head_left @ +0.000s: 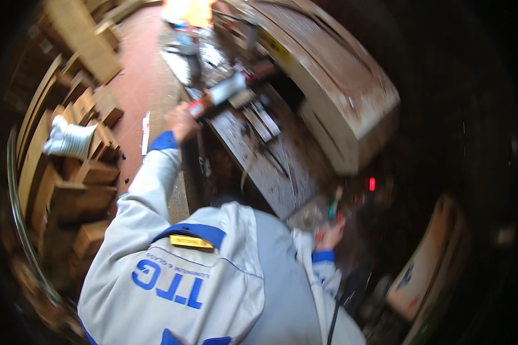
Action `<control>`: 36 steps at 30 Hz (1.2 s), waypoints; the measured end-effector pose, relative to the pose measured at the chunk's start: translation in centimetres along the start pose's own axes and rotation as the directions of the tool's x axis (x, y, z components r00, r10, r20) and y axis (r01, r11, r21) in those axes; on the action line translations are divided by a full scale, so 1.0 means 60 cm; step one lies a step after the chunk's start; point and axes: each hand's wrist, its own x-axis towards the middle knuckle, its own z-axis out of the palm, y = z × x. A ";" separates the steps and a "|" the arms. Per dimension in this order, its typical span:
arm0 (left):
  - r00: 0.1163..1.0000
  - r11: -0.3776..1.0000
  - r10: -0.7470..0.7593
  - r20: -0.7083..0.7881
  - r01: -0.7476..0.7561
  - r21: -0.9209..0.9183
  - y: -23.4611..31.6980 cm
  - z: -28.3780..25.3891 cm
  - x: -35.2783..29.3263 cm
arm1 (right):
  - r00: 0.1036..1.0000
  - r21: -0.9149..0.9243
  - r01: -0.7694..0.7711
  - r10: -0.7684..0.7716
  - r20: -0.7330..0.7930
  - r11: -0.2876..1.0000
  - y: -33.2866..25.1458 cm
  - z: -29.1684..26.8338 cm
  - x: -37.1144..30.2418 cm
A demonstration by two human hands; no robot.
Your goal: The person operates a metal cutting machine to cut aluminum profiles. They place each profile into the machine, activate the cut, remove the cut piece, and set it aside on a nearby table. The process is repeated for several profiles.
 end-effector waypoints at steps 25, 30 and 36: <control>0.997 0.989 0.060 -0.039 -0.054 0.135 0.003 0.024 0.022 | 0.350 -0.517 0.854 -0.799 0.489 0.058 0.065 -0.003 -0.132; 0.994 0.998 0.061 -0.087 -0.060 0.009 -0.115 0.110 0.090 | 0.279 -0.500 0.866 -0.821 0.498 -0.009 0.065 0.015 -0.129; 0.999 0.998 0.040 -0.026 -0.038 0.041 0.000 0.015 0.011 | 0.250 -0.501 0.865 -0.836 0.488 -0.033 0.068 0.008 -0.130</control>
